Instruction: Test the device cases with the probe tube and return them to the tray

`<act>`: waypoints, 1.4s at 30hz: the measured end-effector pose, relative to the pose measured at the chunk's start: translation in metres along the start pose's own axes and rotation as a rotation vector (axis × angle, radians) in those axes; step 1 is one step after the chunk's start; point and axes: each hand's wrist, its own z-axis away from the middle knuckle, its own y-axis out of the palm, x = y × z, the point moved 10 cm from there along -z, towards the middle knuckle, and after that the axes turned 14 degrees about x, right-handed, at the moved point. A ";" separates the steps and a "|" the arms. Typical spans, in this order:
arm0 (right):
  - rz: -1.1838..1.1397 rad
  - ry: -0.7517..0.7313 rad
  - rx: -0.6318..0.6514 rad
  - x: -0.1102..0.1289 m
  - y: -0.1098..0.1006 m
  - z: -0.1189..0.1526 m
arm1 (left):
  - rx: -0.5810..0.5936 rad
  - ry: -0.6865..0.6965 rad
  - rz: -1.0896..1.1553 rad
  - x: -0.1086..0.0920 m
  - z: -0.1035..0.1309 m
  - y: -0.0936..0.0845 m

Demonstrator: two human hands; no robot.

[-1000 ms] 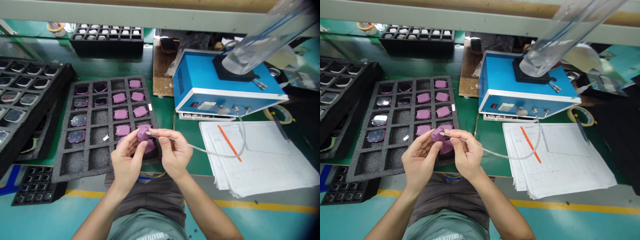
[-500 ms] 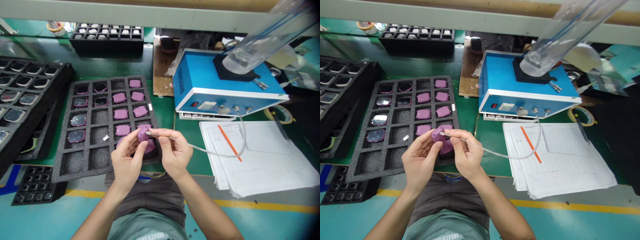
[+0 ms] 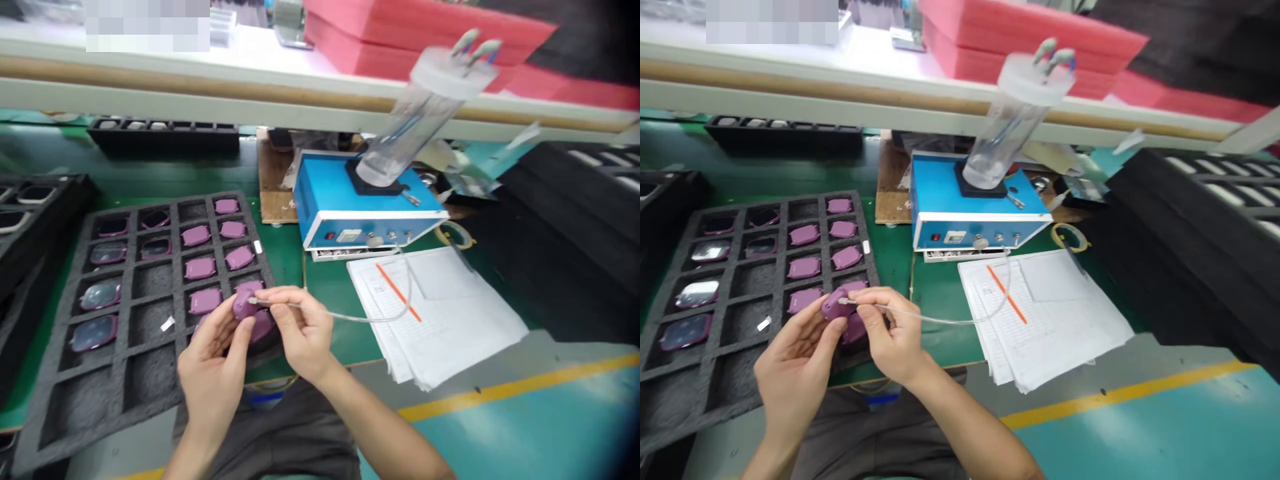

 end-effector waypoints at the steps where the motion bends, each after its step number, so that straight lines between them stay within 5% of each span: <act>1: 0.000 -0.003 0.001 0.000 0.000 -0.001 | -0.005 0.000 -0.002 0.000 -0.001 0.000; 42: -0.033 0.038 0.008 -0.008 0.002 -0.002 | -0.022 0.002 -0.061 0.002 -0.001 -0.003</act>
